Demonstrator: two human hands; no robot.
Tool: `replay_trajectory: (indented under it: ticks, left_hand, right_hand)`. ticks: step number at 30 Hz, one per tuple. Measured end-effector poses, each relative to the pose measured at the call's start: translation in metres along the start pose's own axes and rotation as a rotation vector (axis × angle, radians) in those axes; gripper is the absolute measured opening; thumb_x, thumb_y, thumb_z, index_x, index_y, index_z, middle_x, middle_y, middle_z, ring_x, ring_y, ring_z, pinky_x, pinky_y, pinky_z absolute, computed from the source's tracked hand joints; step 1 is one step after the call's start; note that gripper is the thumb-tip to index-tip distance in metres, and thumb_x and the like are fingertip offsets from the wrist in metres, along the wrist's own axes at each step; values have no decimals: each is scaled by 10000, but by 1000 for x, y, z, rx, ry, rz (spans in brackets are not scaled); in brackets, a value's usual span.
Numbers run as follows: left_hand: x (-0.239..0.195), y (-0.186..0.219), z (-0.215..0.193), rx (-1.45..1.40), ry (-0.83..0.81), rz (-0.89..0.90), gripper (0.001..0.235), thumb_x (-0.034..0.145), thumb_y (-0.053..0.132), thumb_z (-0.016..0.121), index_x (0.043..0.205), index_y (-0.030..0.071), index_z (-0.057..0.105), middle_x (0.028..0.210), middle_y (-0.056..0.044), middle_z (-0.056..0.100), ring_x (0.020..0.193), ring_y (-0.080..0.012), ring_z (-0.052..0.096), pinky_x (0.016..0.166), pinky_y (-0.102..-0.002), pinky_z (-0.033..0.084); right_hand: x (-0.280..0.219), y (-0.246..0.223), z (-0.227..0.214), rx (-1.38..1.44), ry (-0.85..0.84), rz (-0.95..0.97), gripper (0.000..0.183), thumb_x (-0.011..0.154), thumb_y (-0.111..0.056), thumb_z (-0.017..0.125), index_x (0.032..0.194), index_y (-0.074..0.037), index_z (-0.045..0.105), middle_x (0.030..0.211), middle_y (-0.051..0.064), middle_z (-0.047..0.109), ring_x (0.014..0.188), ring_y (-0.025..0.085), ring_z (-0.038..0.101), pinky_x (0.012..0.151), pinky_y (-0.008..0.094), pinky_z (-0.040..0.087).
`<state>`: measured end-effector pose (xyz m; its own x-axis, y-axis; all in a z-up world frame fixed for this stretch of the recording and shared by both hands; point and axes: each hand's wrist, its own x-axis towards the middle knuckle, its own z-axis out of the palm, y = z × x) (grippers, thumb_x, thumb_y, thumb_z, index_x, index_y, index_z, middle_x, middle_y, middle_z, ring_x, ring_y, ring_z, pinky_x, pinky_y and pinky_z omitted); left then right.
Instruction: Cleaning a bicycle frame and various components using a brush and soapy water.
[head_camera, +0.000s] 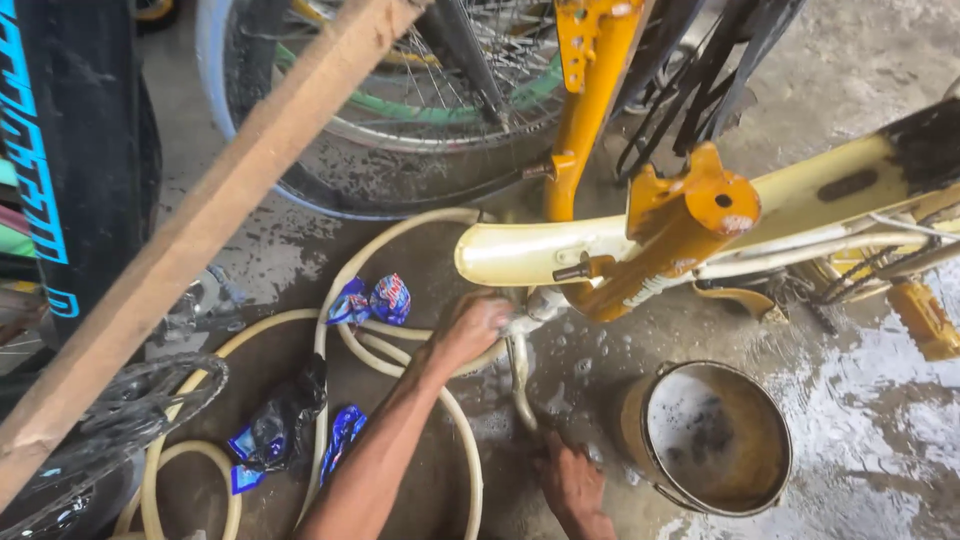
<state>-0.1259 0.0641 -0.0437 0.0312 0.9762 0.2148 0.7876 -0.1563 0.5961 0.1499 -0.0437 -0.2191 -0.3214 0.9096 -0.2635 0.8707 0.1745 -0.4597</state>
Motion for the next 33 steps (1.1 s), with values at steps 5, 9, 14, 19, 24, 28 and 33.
replay_trajectory:
  ticks: [5,9,14,19,24,28,33]
  left_hand:
    - [-25,28,12,-131,213,44,255,796,-13,639,1019,39,750,939,-117,723,808,-288,714,705,-381,575]
    - [-21,44,68,161,280,278,220,815,-11,662,1023,34,718,928,-88,652,869,-277,679,653,-379,562]
    - [-17,47,91,539,302,355,254,791,69,698,1041,25,680,998,-108,602,1007,-290,633,599,-421,546]
    - [-31,58,41,266,295,-120,316,816,10,726,1125,71,691,1036,-171,579,796,-317,646,517,-413,538]
    - [-26,52,45,108,358,-60,268,799,-42,714,1049,49,697,1035,-147,617,763,-320,686,559,-414,561]
    - [-46,95,48,-16,319,128,306,715,-100,689,982,47,720,1031,-145,639,818,-341,682,649,-443,560]
    - [-66,145,70,-395,240,91,295,824,-119,643,1071,18,730,1120,-189,643,884,-297,717,717,-384,596]
  right_hand:
    - [5,-4,9,-7,144,-30,574,796,-331,751,1339,-228,597,1285,83,667,1169,410,619,988,521,515]
    - [-7,-6,-6,48,253,-160,554,786,-285,745,1311,-175,609,1296,107,654,1144,418,616,952,525,518]
    - [-7,-48,-59,21,-18,74,522,806,-291,747,1312,-247,625,1303,57,650,1190,357,611,965,493,525]
    - [-6,-38,-54,53,-20,71,505,828,-290,738,1318,-248,623,1312,57,648,1191,363,601,964,499,515]
    - [4,-15,-8,39,70,41,479,861,-283,715,1329,-249,620,1274,62,675,1157,388,628,1004,502,513]
    - [-10,-55,-79,121,-129,150,493,856,-204,691,1337,-270,606,1249,57,704,1148,365,650,963,488,520]
    - [-9,-26,-126,960,-4,142,512,798,37,598,1298,-76,603,1069,101,720,942,221,682,770,371,558]
